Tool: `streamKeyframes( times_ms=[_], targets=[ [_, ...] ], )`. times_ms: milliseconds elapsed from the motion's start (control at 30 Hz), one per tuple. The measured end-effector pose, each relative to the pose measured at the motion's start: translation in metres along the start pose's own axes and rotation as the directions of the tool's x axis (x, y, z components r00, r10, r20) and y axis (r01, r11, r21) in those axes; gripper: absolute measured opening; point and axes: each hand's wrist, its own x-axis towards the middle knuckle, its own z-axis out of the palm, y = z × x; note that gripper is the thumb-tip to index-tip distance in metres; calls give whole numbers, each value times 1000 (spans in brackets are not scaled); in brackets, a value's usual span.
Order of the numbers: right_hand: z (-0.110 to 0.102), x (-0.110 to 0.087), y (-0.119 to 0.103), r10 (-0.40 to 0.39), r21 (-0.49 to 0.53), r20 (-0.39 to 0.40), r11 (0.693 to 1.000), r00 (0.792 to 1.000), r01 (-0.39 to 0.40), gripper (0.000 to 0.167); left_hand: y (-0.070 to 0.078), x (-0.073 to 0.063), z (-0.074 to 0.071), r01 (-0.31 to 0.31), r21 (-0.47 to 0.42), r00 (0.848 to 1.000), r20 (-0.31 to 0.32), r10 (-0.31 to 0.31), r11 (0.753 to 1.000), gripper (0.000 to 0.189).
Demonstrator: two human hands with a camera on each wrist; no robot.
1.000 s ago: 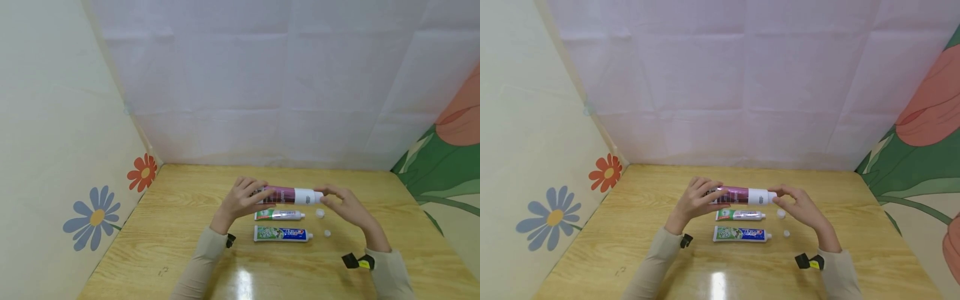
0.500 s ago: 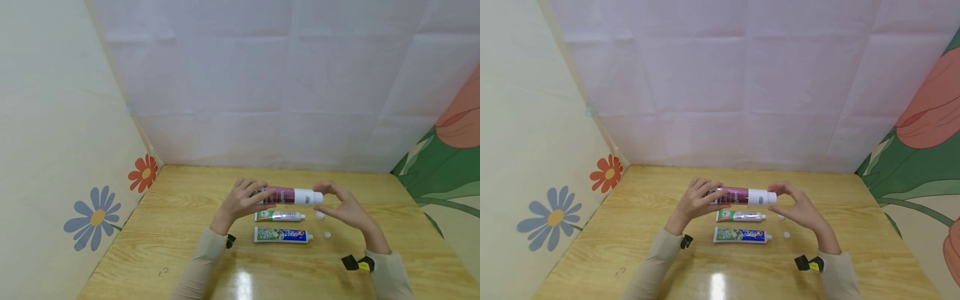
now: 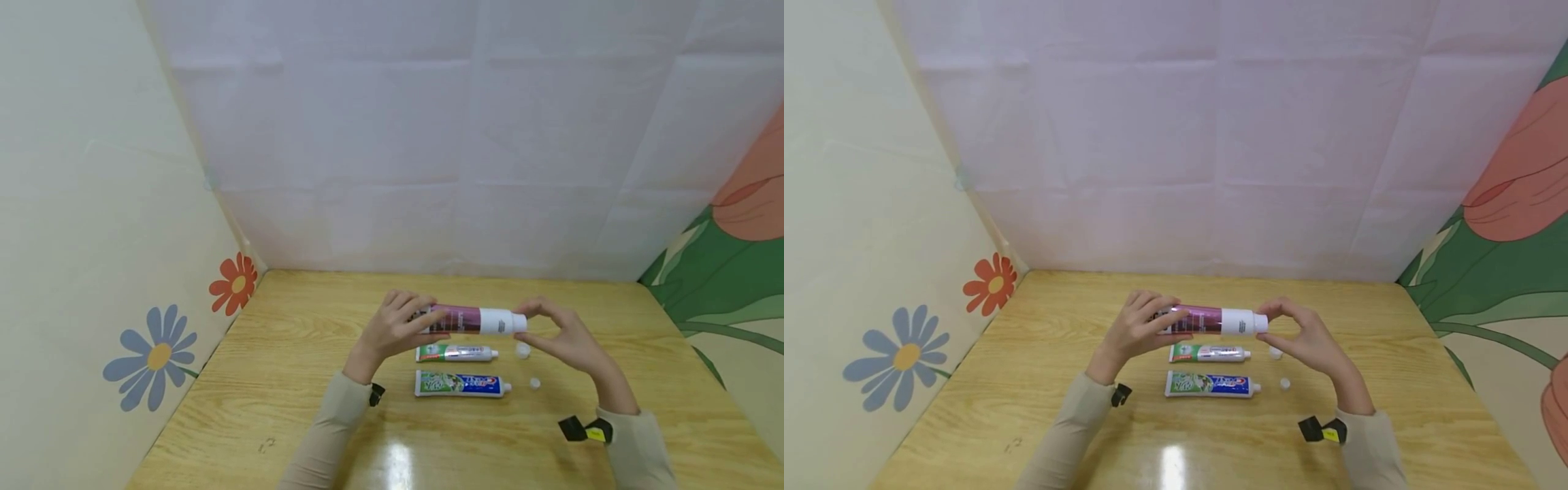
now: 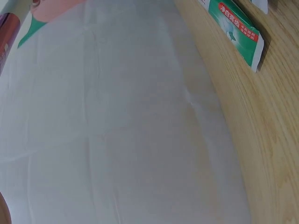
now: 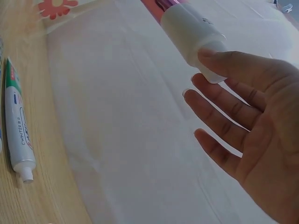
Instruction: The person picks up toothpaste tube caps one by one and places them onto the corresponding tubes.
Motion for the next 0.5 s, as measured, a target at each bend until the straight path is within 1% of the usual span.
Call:
streamKeyframes(
  times_ms=[500],
  targets=[
    [-2,-2,-1,8,4,13,1000,1000,-8,30,0,-3,2,-9,6,1000,-4,9,1000,52]
  ],
)
